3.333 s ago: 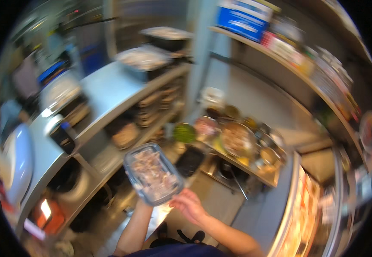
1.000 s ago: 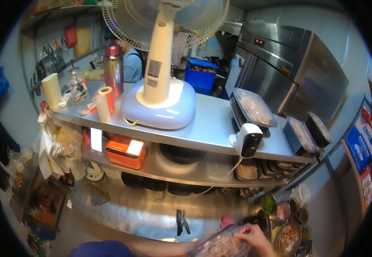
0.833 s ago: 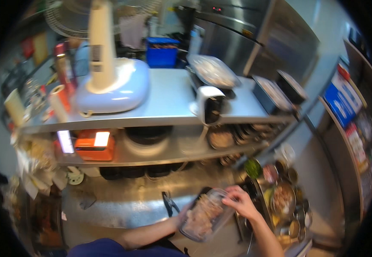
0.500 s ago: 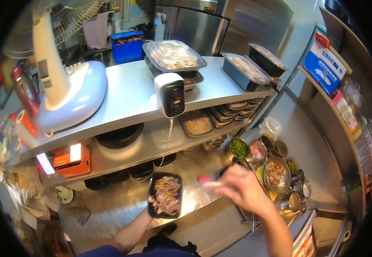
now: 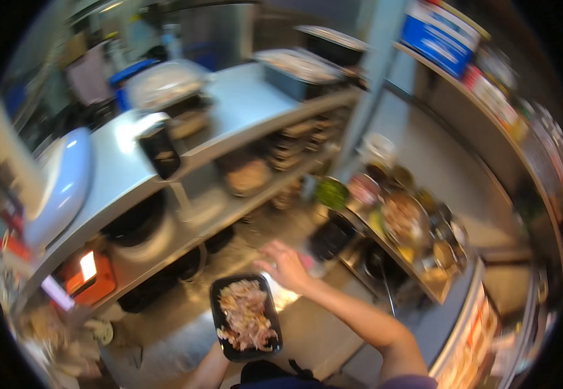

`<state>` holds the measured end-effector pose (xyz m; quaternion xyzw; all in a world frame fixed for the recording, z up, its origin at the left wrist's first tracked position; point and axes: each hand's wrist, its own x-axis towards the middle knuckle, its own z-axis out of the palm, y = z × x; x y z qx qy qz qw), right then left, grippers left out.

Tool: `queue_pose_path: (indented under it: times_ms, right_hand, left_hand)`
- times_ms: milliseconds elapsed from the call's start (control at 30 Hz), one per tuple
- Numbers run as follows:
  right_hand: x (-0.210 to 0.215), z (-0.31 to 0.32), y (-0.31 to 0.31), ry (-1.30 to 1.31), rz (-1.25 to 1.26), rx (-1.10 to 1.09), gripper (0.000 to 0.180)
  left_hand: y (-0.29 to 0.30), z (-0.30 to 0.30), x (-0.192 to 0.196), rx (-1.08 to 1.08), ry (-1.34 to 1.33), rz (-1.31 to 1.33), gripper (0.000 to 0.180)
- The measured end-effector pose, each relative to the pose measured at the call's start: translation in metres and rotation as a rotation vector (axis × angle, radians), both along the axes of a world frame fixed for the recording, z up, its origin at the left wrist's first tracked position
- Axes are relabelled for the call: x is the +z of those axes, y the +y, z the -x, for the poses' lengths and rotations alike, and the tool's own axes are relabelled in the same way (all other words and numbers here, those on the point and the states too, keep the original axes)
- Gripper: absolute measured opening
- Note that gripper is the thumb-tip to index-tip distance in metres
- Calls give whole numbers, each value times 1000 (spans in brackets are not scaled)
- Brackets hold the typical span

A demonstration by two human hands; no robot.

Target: The person assembles bento-style meal boxes by scooping rice and various toppings from a refrigerated display into black containers. They then place the filled containers into plastic bags, add chopsticks, and seal the bags for takeaway.

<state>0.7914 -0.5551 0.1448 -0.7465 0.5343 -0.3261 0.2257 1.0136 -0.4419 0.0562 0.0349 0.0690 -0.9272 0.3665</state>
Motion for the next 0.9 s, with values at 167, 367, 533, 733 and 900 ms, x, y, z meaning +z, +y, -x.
queue_pose_path:
  times_ms: [167,367,533,733,900]
  right_hand:
    - [-60,110,245,-1007,-636,-121,56]
    - [20,157,443,-1635,-71,-634,67]
    - [73,199,628,-1589,578,-1000,57]
    - [162,278,811,-1050,1055,-1600,33]
    - [185,342,920,-800,1160,-1862,40]
  left_hand:
    - [-11,127,12,-207,-132,174,72]
    - [93,340,69,-664,-95,521,74]
    - [278,481,133,-1076,-46,664,80]
    - [443,577,129,-1320,-44,1449,41]
    - [517,631,103,-1647,13,1365,37]
